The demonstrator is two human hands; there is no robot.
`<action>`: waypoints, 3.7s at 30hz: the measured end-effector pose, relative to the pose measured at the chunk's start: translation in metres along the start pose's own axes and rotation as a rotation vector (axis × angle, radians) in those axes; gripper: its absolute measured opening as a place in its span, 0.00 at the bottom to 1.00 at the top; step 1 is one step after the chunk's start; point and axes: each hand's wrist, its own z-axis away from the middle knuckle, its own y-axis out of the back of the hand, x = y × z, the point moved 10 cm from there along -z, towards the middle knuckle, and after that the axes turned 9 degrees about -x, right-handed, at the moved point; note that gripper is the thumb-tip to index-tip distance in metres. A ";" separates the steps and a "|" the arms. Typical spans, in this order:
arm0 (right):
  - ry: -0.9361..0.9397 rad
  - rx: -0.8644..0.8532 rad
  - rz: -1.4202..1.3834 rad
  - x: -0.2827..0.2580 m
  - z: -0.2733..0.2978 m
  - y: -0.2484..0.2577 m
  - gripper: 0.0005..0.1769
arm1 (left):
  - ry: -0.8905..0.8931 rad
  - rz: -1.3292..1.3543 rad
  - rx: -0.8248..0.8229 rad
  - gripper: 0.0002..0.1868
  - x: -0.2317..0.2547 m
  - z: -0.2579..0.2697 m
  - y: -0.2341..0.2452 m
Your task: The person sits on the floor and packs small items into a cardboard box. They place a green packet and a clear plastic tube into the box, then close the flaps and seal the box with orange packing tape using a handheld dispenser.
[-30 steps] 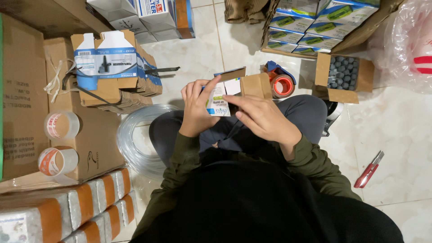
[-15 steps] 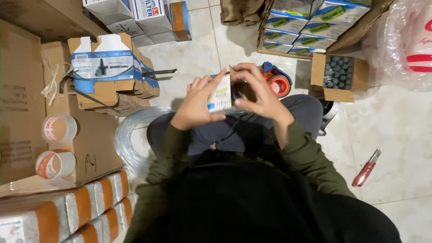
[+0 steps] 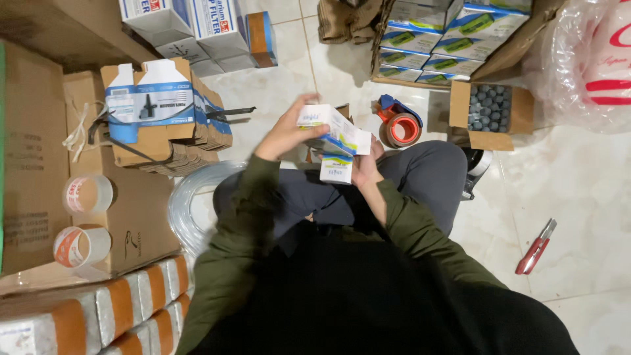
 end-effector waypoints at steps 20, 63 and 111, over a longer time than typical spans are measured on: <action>0.165 -0.106 0.201 -0.032 -0.075 0.053 0.23 | -0.237 0.518 0.746 0.39 -0.030 0.078 0.035; 0.362 0.441 2.055 -0.032 -0.098 0.043 0.18 | 0.042 1.750 0.498 0.31 -0.234 -0.010 -0.038; 0.938 -0.617 2.936 0.026 -0.097 0.017 0.15 | -0.081 1.679 0.433 0.36 -0.229 -0.014 -0.050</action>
